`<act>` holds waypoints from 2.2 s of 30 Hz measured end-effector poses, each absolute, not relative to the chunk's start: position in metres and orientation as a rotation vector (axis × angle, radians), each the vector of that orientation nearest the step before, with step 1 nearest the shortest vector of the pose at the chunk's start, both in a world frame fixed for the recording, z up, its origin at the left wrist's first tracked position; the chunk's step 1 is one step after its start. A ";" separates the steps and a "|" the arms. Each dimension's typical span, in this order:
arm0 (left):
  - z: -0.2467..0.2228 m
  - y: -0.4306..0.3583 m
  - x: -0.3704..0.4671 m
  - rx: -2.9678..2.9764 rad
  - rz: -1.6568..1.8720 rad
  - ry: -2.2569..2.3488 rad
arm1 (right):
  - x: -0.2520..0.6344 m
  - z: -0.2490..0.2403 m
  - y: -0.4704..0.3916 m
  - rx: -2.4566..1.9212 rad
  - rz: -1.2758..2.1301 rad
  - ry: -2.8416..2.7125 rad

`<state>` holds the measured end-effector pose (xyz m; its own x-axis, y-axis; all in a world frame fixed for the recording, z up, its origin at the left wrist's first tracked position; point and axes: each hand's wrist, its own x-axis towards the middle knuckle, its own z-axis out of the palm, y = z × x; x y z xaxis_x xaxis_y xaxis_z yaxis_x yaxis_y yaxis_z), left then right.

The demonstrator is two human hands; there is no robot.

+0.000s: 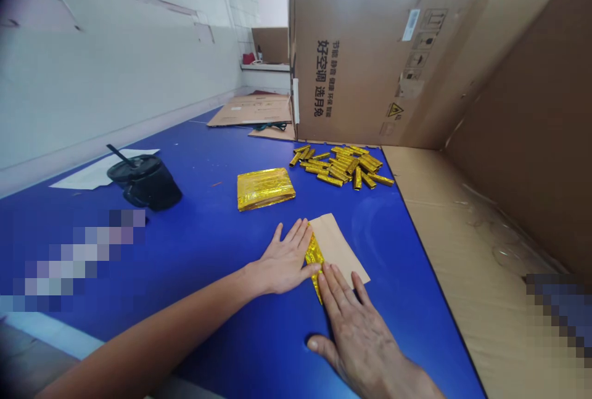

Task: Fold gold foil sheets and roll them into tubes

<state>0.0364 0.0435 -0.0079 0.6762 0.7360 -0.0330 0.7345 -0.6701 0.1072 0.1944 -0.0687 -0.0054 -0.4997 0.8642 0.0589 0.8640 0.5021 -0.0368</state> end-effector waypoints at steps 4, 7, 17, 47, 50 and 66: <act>-0.007 0.053 0.034 2.760 0.000 1.239 | 0.196 -0.007 -0.073 -1.533 0.002 -2.656; -0.007 0.064 0.034 2.735 -0.030 1.302 | 0.195 -0.005 -0.072 -1.558 0.022 -2.657; -0.003 0.063 0.039 2.891 0.292 1.526 | 0.171 0.010 -0.074 -1.695 0.166 -2.604; 0.002 0.038 0.033 3.087 0.187 0.855 | 0.203 0.026 0.058 -2.035 0.184 -2.227; 0.004 0.047 0.025 3.098 0.091 0.705 | 0.210 0.023 0.058 -2.110 0.222 -2.235; 0.004 0.028 0.029 3.155 0.043 0.718 | 0.210 0.018 0.045 -2.119 0.160 -2.210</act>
